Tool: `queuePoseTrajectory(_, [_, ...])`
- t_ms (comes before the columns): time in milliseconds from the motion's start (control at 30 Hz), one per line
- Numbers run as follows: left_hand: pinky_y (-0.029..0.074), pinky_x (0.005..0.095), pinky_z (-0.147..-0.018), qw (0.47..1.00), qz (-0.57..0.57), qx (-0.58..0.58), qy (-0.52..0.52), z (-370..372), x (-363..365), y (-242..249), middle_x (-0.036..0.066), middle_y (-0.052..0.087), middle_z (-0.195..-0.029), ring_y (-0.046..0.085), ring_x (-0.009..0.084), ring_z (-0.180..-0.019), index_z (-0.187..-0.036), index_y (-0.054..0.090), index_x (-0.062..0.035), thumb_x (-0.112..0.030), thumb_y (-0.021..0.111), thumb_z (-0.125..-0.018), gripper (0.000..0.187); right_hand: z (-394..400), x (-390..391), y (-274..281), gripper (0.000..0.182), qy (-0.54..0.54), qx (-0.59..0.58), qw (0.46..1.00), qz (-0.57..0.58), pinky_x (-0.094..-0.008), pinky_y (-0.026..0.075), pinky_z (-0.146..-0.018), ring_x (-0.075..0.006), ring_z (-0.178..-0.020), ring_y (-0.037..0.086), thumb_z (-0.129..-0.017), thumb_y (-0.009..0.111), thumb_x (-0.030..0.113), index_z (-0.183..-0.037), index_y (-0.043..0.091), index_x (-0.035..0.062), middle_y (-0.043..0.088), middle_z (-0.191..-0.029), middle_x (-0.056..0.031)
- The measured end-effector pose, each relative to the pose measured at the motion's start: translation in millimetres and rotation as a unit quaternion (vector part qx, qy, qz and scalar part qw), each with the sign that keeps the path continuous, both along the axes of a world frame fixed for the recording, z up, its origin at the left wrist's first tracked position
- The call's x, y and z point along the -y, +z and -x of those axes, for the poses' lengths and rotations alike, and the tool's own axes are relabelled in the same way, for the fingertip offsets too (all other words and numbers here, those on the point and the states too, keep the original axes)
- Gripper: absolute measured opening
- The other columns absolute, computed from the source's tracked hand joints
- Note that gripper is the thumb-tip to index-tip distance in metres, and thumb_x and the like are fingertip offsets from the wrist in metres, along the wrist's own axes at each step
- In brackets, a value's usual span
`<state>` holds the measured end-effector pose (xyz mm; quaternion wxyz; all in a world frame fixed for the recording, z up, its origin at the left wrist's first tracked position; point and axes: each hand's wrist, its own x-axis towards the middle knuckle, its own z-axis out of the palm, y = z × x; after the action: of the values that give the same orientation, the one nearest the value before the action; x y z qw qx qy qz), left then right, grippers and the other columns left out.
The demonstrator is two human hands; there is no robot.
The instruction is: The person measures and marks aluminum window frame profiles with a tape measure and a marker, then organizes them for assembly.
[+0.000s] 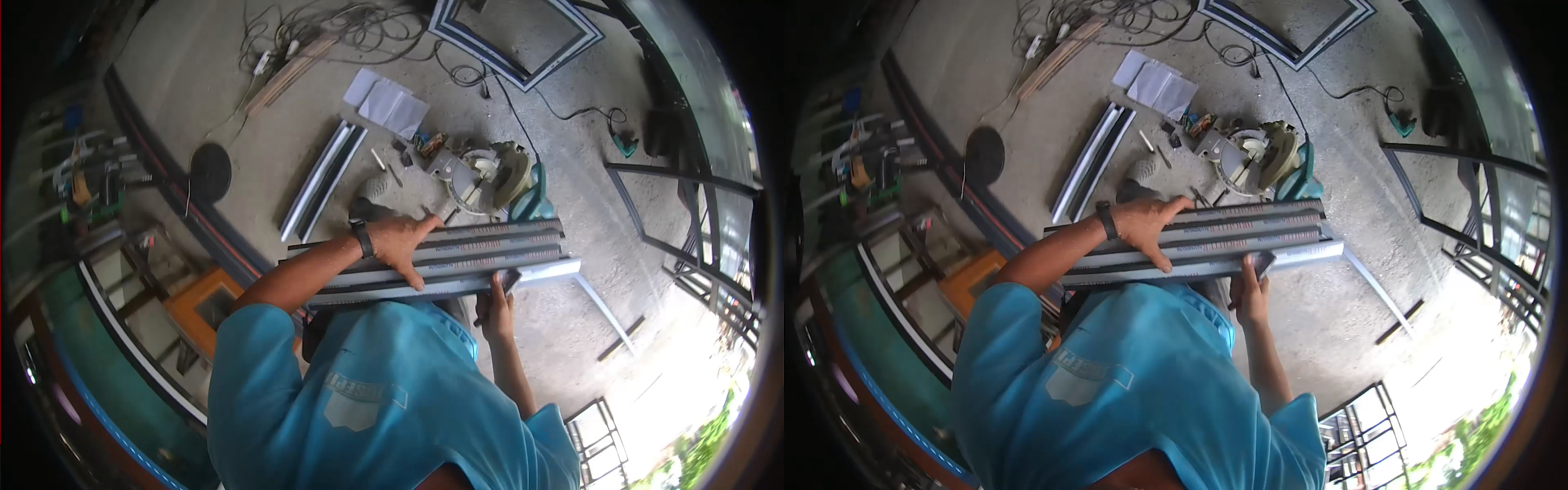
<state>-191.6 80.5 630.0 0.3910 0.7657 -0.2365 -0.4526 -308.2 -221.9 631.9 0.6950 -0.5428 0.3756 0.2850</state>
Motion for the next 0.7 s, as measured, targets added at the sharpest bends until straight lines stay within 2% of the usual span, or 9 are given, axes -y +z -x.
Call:
queuePoseTrajectory(100, [0.050, 0.0440, -0.103, 0.991, 0.084, 0.032, -0.095, -33.7, 0.6, -97.1, 0.028, 0.062, -0.126, 0.064, 0.0420, -0.116, -0.148, 0.028, -0.0012, -0.049, 0.096, -0.057, 0.123, 23.4, -25.1, -55.6, 0.042, -0.082, 0.008, 0.996, 0.032, -0.0277, 0.025, -0.036, -0.0080, -0.039, 0.035, -0.101, 0.063, 0.049, -0.086, 0.055, 0.0100, 0.040, -0.051, 0.0028])
queuePoseTrajectory(133, [0.051, 0.0441, -0.101, 0.987, 0.022, -0.002, -0.160, -53.5, 8.5, -95.2, 0.027, 0.064, -0.121, 0.065, 0.0412, -0.114, -0.147, 0.028, -0.0010, -0.048, 0.096, -0.056, 0.123, 37.5, -25.0, -67.8, 0.043, -0.088, -0.002, 0.995, 0.044, -0.0277, 0.025, -0.036, -0.0081, -0.039, 0.035, -0.101, 0.063, 0.049, -0.086, 0.055, 0.0102, 0.040, -0.051, 0.0027])
queuePoseTrajectory(233, [0.052, 0.0438, -0.097, 0.967, 0.033, -0.027, -0.253, -76.9, 30.7, -155.6, 0.027, 0.067, -0.116, 0.068, 0.0407, -0.109, -0.145, 0.030, -0.0016, -0.045, 0.096, -0.054, 0.120, 60.0, -37.8, -129.2, 0.044, -0.124, -0.013, 0.990, 0.060, -0.0272, 0.027, -0.036, -0.0085, -0.040, 0.038, -0.101, 0.062, 0.051, -0.084, 0.054, 0.0109, 0.042, -0.052, 0.0017])
queuePoseTrajectory(267, [0.052, 0.0435, -0.097, 0.957, 0.034, -0.056, -0.282, -83.3, 40.0, -175.6, 0.028, 0.067, -0.117, 0.068, 0.0408, -0.108, -0.144, 0.031, -0.0010, -0.046, 0.096, -0.055, 0.119, 69.4, -37.1, -146.1, 0.045, -0.096, -0.021, 0.992, 0.074, -0.0251, 0.027, -0.036, -0.0078, -0.039, 0.035, -0.103, 0.057, 0.053, -0.092, 0.053, 0.0089, 0.044, -0.052, 0.0008])
queuePoseTrajectory(333, [0.052, 0.0434, -0.096, 0.945, 0.031, -0.071, -0.317, -83.4, 62.3, -209.1, 0.028, 0.067, -0.116, 0.068, 0.0407, -0.107, -0.143, 0.033, -0.0002, -0.045, 0.095, -0.055, 0.117, 90.2, -34.4, -181.4, 0.046, -0.119, -0.027, 0.984, 0.133, -0.0246, 0.031, -0.036, -0.0080, -0.040, 0.036, -0.104, 0.055, 0.052, -0.086, 0.054, 0.0095, 0.044, -0.053, 0.0004])
queuePoseTrajectory(367, [0.052, 0.0434, -0.095, 0.939, 0.039, -0.073, -0.333, -82.3, 71.9, -227.9, 0.028, 0.067, -0.115, 0.068, 0.0407, -0.106, -0.143, 0.033, 0.0004, -0.045, 0.095, -0.056, 0.116, 102.3, -30.3, -199.3, 0.048, -0.114, -0.022, 0.985, 0.126, -0.0251, 0.031, -0.037, -0.0078, -0.042, 0.039, -0.103, 0.057, 0.052, -0.082, 0.054, 0.0097, 0.044, -0.054, 0.0007])
queuePoseTrajectory(467, [0.053, 0.0440, -0.094, 0.924, 0.047, -0.074, -0.373, -71.2, 103.2, -273.6, 0.029, 0.066, -0.114, 0.068, 0.0406, -0.105, -0.140, 0.034, 0.0027, -0.045, 0.093, -0.056, 0.113, 144.1, -18.7, -252.0, 0.039, -0.138, 0.027, 0.984, 0.109, -0.0245, 0.031, -0.042, -0.0058, -0.047, 0.039, -0.100, 0.067, 0.044, -0.087, 0.056, 0.0087, 0.047, -0.059, 0.0020])
queuePoseTrajectory(567, [0.054, 0.0462, -0.093, 0.915, 0.072, -0.012, -0.397, -55.5, 117.4, -302.5, 0.029, 0.064, -0.116, 0.068, 0.0414, -0.105, -0.141, 0.032, 0.0030, -0.044, 0.091, -0.058, 0.112, 163.6, -24.0, -286.9, 0.037, -0.203, 0.048, 0.974, 0.091, -0.0241, 0.032, -0.043, -0.0060, -0.049, 0.041, -0.097, 0.071, 0.041, -0.092, 0.059, 0.0061, 0.049, -0.063, 0.0020])
queuePoseTrajectory(700, [0.055, 0.0492, -0.091, 0.900, 0.058, 0.133, -0.410, -16.5, 112.0, -331.0, 0.031, 0.060, -0.121, 0.067, 0.0435, -0.105, -0.143, 0.030, 0.0033, -0.043, 0.089, -0.062, 0.110, 204.1, -26.0, -327.8, 0.034, -0.166, 0.083, 0.982, 0.032, -0.0221, 0.036, -0.048, -0.0048, -0.056, 0.046, -0.095, 0.075, 0.034, -0.103, 0.063, 0.0031, 0.053, -0.074, 0.0026])
